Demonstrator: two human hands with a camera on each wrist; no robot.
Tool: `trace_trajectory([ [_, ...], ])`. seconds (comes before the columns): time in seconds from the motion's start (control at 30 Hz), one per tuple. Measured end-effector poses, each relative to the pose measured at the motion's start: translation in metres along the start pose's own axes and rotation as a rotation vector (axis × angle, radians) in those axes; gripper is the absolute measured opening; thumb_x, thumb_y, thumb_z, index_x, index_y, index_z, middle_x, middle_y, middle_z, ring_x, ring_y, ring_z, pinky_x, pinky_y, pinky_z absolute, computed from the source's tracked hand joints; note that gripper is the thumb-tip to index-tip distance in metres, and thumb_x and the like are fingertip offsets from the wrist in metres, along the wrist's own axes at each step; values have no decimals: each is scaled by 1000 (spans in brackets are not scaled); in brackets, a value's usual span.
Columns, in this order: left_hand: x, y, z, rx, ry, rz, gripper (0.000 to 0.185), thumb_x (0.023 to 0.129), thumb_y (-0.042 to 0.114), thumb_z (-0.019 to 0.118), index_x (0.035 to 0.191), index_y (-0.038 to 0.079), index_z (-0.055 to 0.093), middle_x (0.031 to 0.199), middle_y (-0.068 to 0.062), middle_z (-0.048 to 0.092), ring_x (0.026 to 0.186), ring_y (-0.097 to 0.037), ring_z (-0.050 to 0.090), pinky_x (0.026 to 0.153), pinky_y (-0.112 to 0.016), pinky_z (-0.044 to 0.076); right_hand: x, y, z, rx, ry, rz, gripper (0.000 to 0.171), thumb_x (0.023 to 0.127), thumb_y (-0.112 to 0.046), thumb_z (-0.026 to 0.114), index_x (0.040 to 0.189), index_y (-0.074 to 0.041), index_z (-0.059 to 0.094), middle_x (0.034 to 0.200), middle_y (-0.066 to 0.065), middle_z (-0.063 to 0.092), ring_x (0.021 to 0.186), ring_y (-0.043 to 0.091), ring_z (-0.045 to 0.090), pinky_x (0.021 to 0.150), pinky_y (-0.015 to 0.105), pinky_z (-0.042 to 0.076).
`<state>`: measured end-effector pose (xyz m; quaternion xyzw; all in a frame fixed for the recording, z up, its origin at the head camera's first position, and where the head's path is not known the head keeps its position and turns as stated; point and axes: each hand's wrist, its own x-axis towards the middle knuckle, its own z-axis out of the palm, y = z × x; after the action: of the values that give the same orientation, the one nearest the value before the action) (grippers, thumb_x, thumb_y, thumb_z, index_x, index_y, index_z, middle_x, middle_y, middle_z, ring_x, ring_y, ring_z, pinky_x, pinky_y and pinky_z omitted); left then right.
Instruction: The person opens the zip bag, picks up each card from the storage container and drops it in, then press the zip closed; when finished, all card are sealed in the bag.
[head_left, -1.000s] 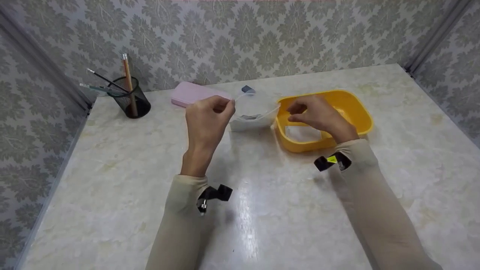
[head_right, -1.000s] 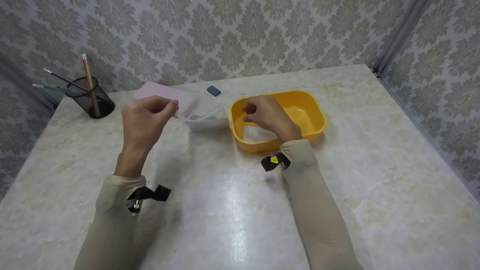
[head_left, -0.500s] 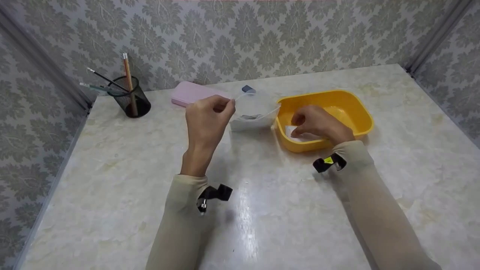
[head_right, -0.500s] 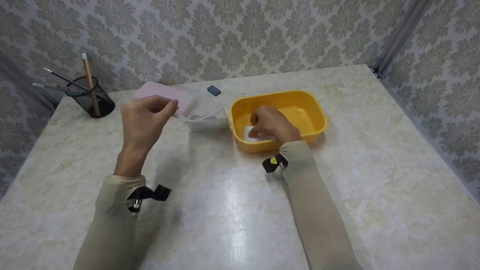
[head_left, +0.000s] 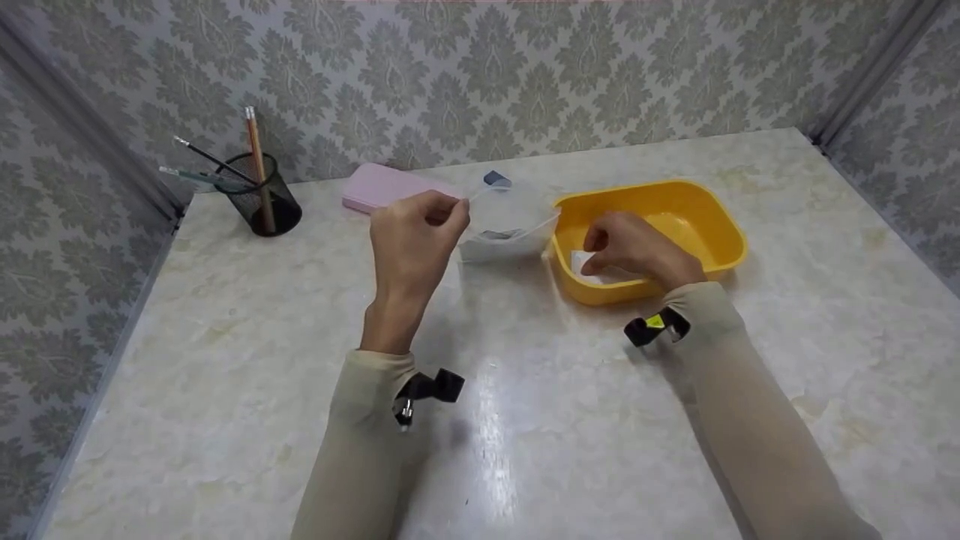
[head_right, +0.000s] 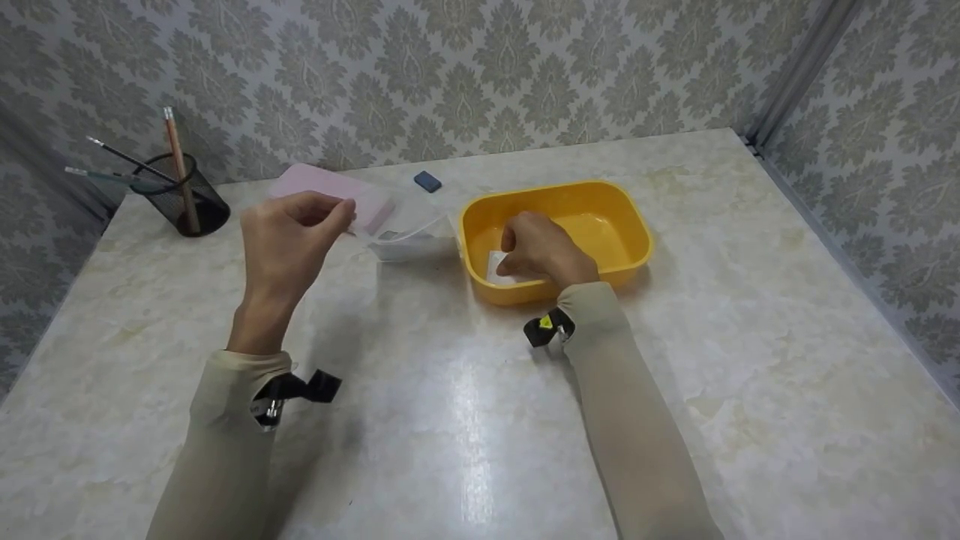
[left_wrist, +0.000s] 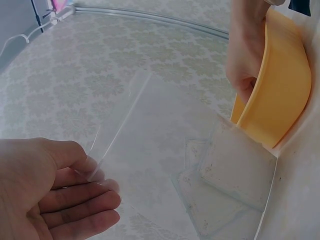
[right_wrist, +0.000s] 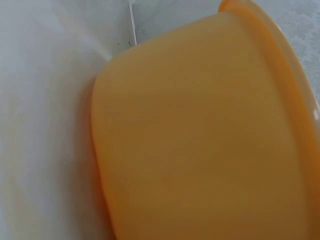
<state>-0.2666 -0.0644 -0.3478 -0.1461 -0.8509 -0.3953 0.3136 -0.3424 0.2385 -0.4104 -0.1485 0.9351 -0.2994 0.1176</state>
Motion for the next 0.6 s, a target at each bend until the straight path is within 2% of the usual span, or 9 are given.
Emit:
trace_trajectory([
  [0.23, 1, 0, 0, 8, -1, -10, 16, 97, 12, 75, 90, 1, 84, 79, -10, 78, 70, -23, 74, 70, -40, 59, -2, 0, 0, 25, 15, 21, 29, 91, -11, 87, 110, -3, 67, 104, 13, 65, 92, 30, 58, 82, 39, 50],
  [0.4, 0, 1, 0, 13, -3, -21, 16, 97, 13, 76, 90, 1, 84, 79, -10, 78, 70, -23, 74, 70, -39, 59, -2, 1, -2, 70, 37, 20, 32, 91, -9, 86, 113, -2, 63, 110, 15, 63, 99, 32, 56, 91, 41, 48],
  [0.6, 1, 1, 0, 14, -2, -23, 17, 97, 13, 76, 91, 1, 84, 79, -9, 78, 70, -24, 74, 71, -41, 59, -2, 0, -6, 75, 72, -29, 29, 95, -9, 82, 119, 0, 68, 113, 16, 66, 101, 33, 56, 95, 43, 49],
])
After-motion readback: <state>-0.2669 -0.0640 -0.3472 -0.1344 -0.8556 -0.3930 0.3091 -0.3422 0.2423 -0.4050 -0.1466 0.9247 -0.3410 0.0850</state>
